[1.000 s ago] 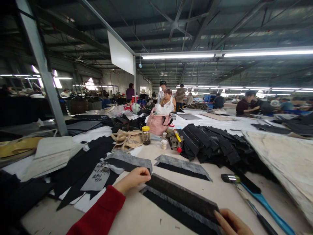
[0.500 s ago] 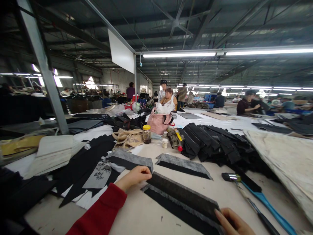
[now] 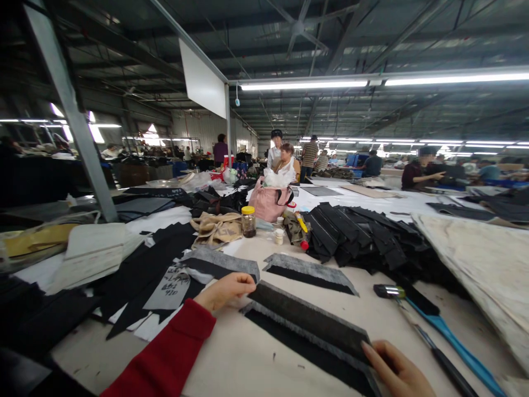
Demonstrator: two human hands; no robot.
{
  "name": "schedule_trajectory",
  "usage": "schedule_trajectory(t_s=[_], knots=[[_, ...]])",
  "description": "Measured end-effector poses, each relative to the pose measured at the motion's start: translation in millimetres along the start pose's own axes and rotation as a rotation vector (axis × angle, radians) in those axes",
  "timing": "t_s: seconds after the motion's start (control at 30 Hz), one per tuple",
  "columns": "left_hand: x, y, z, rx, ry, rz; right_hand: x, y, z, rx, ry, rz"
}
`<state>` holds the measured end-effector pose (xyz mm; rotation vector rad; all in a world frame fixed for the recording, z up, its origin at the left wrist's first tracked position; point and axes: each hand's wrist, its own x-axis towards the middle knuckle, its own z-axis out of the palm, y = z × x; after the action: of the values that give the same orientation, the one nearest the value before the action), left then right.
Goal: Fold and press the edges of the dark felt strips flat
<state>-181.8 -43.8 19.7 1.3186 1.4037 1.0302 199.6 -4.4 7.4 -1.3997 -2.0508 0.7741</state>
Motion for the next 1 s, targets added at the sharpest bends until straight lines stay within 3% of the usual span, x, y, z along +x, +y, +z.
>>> schedule_trajectory(t_s=[0.2, 0.47, 0.8, 1.0], knots=[[0.0, 3.3, 2.4, -0.079, -0.039, -0.002, 2.1, 10.7, -1.3, -0.117, -0.039, 0.042], [3.2, -0.8, 2.7, 0.199, -0.006, -0.022, -5.6, 5.6, 0.2, -0.175, -0.018, 0.095], [3.1, -6.7, -4.5, 0.491, -0.119, 0.007, -11.5, -2.7, 5.8, -0.275, -0.095, 0.052], [4.4, -10.2, -3.3, 0.557, -0.117, 0.023, -11.4, -2.1, 5.9, -0.313, -0.104, 0.039]])
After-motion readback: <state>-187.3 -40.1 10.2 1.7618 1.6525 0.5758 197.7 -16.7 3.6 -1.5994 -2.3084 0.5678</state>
